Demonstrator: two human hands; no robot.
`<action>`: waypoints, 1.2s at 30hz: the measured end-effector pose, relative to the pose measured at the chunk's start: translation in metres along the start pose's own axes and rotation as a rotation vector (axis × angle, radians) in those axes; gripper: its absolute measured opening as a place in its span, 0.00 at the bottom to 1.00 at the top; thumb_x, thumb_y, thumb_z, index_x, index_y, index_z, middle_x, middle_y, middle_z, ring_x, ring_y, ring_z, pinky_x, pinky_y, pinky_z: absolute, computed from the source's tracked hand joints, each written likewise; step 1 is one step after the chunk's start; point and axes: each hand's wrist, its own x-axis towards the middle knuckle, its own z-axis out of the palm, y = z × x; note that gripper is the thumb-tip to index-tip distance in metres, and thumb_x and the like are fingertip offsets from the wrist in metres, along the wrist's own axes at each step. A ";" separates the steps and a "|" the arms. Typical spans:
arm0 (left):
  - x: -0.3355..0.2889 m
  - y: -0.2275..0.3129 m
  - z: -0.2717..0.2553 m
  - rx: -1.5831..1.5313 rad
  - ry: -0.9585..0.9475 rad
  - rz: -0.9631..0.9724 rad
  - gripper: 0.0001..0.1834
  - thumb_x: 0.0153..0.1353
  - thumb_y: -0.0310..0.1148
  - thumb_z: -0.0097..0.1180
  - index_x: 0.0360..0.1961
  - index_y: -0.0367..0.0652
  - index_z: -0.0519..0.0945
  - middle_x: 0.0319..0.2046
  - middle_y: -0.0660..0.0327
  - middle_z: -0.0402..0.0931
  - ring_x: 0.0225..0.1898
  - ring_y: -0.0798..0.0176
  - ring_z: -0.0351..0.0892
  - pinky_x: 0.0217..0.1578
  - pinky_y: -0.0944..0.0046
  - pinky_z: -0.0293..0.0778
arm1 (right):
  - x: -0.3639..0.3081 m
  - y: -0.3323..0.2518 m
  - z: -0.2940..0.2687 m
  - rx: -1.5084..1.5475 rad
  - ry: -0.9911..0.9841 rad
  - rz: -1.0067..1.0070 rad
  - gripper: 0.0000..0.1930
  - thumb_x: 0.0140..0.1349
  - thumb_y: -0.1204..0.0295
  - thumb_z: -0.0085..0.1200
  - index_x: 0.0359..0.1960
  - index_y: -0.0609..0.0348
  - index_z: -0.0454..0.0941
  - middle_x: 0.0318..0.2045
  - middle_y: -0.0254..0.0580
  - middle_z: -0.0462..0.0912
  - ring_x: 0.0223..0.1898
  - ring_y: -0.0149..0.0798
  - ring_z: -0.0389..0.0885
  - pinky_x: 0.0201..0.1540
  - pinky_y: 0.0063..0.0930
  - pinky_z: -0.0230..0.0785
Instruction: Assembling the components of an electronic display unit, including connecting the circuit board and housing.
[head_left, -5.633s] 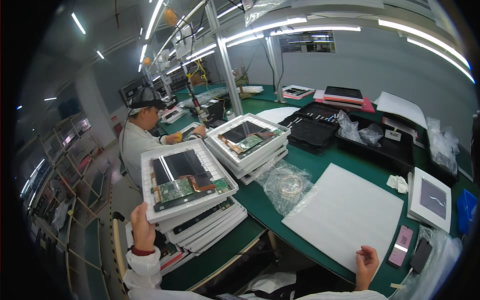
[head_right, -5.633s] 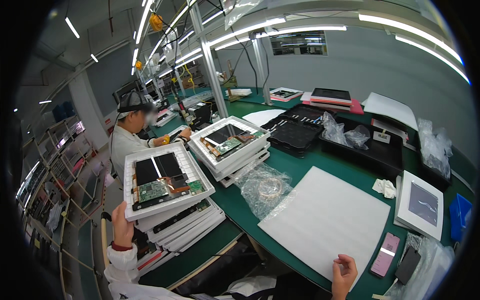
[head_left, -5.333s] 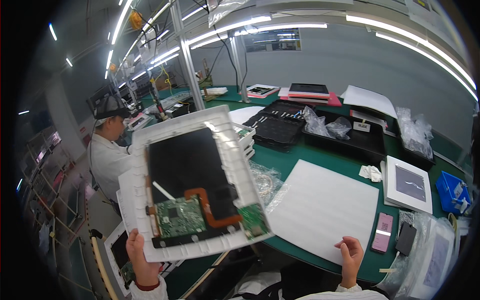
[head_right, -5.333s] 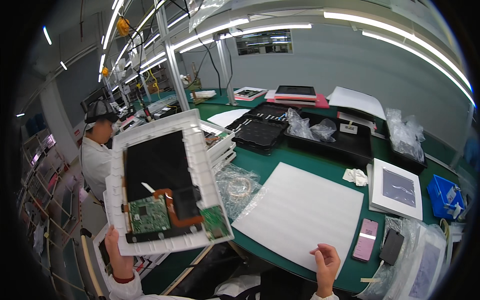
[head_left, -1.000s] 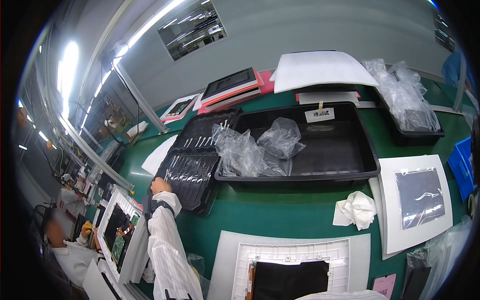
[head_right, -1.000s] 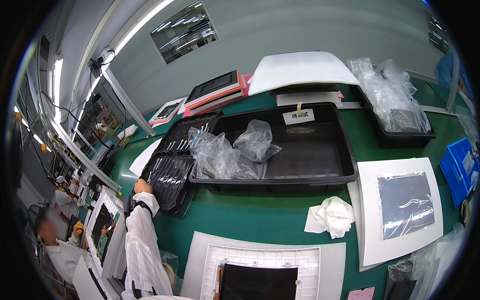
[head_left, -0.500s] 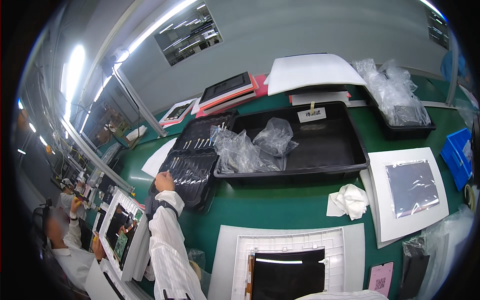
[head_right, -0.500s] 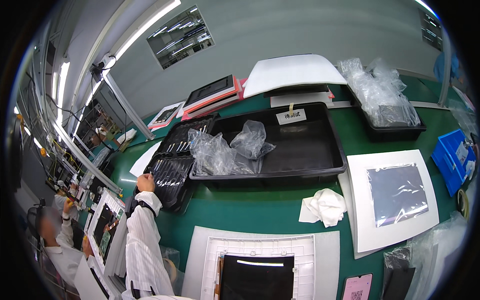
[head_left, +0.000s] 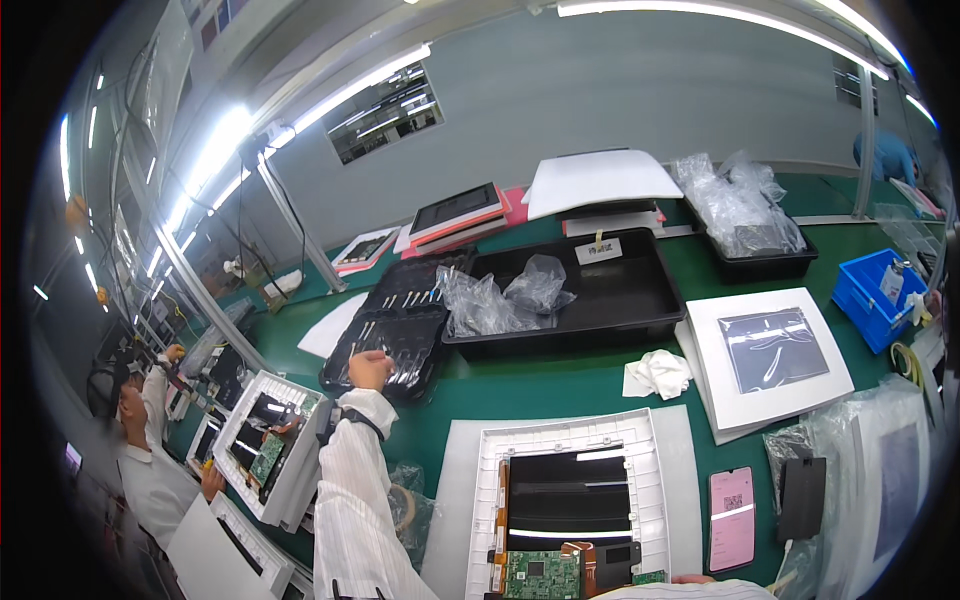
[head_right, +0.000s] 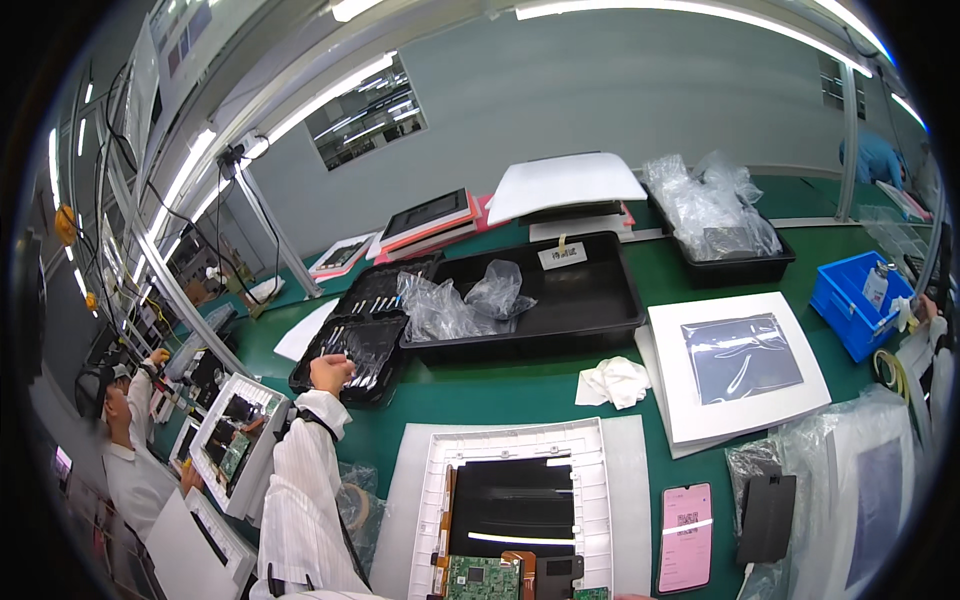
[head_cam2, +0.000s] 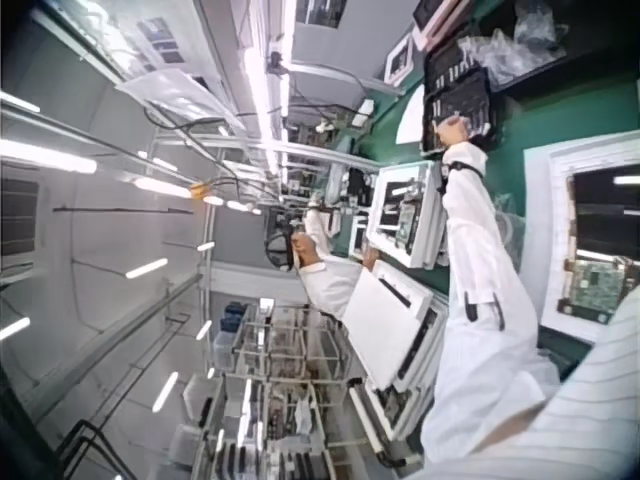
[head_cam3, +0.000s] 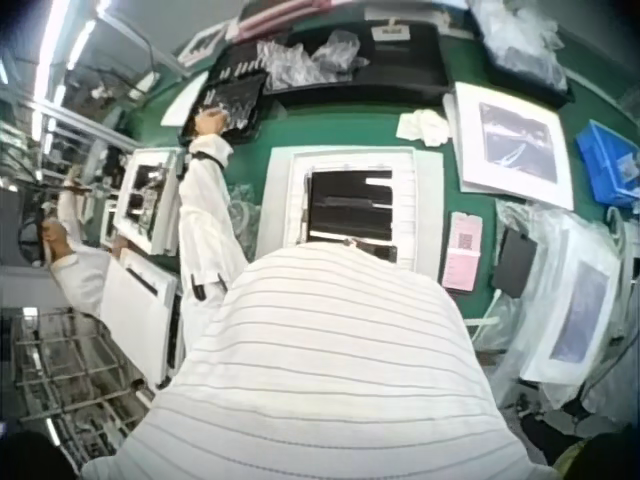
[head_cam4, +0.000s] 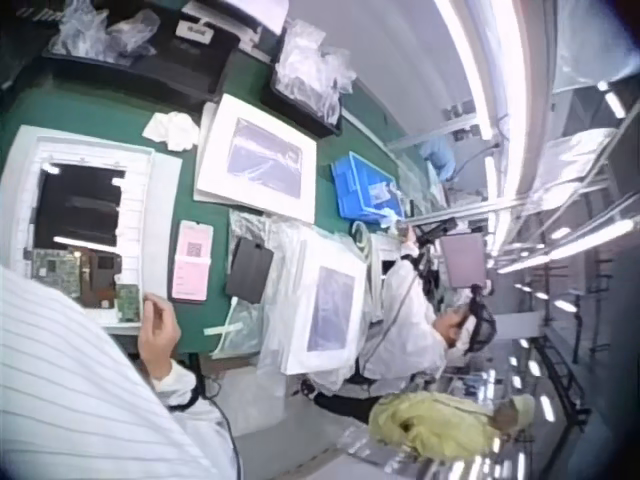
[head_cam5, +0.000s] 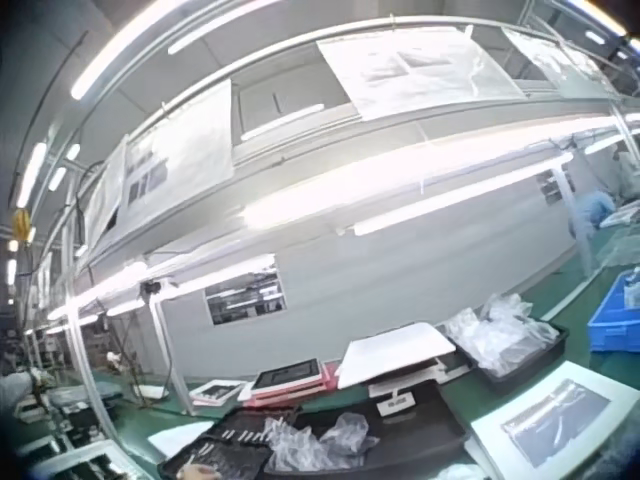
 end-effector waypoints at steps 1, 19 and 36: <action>-0.014 0.018 0.008 -0.076 -0.039 -0.031 0.13 0.40 0.23 0.64 0.31 0.33 0.83 0.23 0.52 0.81 0.24 0.63 0.82 0.28 0.67 0.79 | 0.000 0.001 -0.002 -0.016 -0.008 0.042 0.08 0.63 0.74 0.50 0.39 0.66 0.77 0.34 0.43 0.81 0.33 0.33 0.78 0.37 0.23 0.70; -0.012 0.005 0.015 -0.287 -0.122 0.062 0.10 0.52 0.23 0.59 0.35 0.29 0.80 0.23 0.56 0.80 0.20 0.68 0.77 0.23 0.71 0.73 | -0.001 0.001 -0.001 -0.079 0.017 0.040 0.07 0.63 0.74 0.51 0.39 0.64 0.77 0.32 0.41 0.81 0.30 0.32 0.78 0.32 0.23 0.70; -0.366 0.176 -0.071 -0.662 -1.475 -0.011 0.09 0.57 0.26 0.59 0.38 0.33 0.80 0.31 0.58 0.81 0.34 0.71 0.79 0.37 0.73 0.75 | 0.004 -0.064 0.052 0.676 -0.270 0.108 0.15 0.61 0.77 0.53 0.48 0.71 0.68 0.40 0.45 0.79 0.40 0.31 0.78 0.44 0.22 0.70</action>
